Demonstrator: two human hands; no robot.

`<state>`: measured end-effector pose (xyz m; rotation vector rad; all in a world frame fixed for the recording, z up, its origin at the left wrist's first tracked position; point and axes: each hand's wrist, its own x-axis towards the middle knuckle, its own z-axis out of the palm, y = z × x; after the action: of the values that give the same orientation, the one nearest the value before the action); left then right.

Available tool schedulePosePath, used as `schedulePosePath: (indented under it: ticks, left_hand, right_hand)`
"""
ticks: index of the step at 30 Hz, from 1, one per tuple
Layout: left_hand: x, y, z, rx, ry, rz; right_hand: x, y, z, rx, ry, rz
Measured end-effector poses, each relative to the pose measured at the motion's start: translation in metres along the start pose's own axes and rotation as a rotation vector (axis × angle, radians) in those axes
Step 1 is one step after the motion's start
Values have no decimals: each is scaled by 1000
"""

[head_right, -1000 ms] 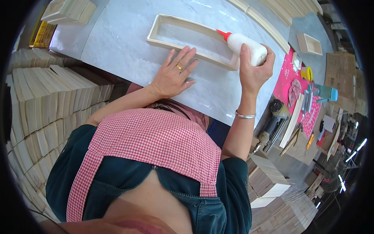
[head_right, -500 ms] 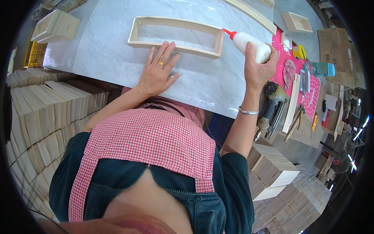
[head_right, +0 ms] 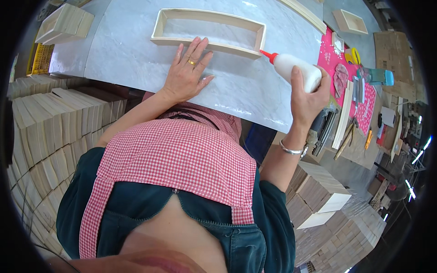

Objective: Assembling wooden boxes by gluing and stapling wood pieces together at a workbench.

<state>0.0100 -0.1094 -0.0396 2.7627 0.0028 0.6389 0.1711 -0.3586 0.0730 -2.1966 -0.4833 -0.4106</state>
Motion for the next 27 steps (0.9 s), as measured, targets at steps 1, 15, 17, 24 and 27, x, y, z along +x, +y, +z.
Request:
schedulePosePath:
  ticks: [1,15,17,24,27]
  left_hand:
    - [-1,-1,0,-4,2,6]
    - [-15,-8,8,-8,-24,60]
    - [-16,-9,8,12,26,92]
    - [-15,-10,7,-24,60,112]
    - [-14,-10,9,-5,45,101]
  right_hand:
    - [-4,-6,-5,9,-21,56]
    - [-51,-102,138,542,-349,55]
    - [-51,-104,155,493,-324,-51]
    - [-46,-111,159,410,-294,-131]
    - [-44,-112,145,396,-288,-98]
